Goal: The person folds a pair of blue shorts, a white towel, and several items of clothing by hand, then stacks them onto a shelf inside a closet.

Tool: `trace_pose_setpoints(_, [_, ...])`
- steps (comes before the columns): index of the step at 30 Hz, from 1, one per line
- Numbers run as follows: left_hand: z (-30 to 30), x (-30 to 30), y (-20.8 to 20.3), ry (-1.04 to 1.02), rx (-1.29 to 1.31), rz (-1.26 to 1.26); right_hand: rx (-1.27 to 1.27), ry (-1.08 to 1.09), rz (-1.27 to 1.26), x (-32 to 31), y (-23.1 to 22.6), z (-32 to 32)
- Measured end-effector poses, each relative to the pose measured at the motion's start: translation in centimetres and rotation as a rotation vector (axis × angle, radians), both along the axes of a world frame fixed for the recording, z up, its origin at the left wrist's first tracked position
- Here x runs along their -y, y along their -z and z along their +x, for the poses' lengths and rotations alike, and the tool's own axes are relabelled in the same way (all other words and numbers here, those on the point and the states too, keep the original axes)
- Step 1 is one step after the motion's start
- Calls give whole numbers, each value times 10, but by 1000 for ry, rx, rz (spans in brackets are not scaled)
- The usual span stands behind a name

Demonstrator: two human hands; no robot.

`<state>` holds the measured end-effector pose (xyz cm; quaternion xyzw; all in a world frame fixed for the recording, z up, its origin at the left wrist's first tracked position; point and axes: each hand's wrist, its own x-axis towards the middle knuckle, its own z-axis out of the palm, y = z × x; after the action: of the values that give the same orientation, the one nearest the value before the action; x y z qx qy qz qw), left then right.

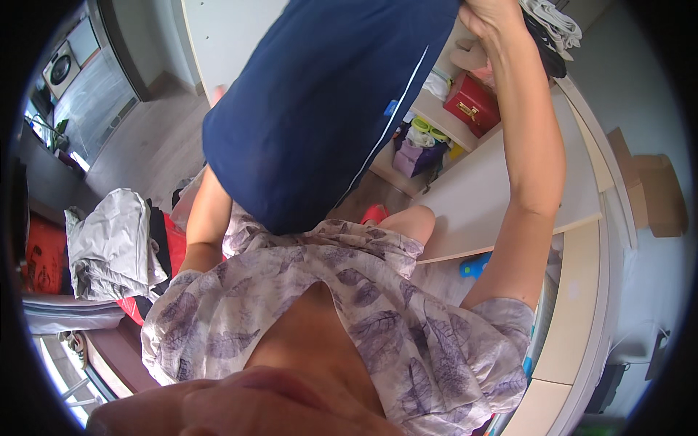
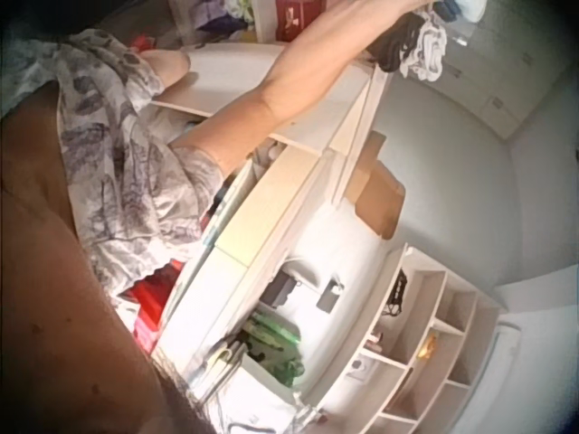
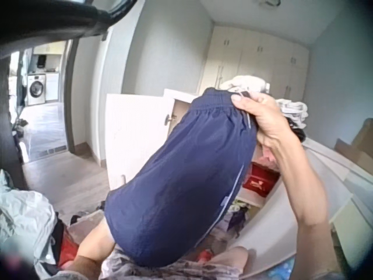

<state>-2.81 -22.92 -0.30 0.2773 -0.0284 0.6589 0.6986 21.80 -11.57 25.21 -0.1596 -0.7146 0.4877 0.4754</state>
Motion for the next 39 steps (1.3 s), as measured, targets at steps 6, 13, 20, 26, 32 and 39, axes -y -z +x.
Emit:
trace_pose_setpoints(6, [42,16,5,95,-64,-47,27,-138,-31,16,-5,-20])
trace_pose_setpoints(13, [68,29,32,235,-481,-67,216,50,-301,-53,69,0])
trace_pose_setpoints(20, [66,55,72,393,-826,-27,505,-82,-859,-64,270,27])
trace_pose_setpoints(26, [62,69,84,492,-926,10,1161,-208,19,-6,342,50])
trace_pose_setpoints(32, [95,62,87,523,-999,128,537,-489,-181,25,321,15])
trace_pose_setpoints(39, [104,40,75,461,-1155,289,558,-510,-753,89,380,34])
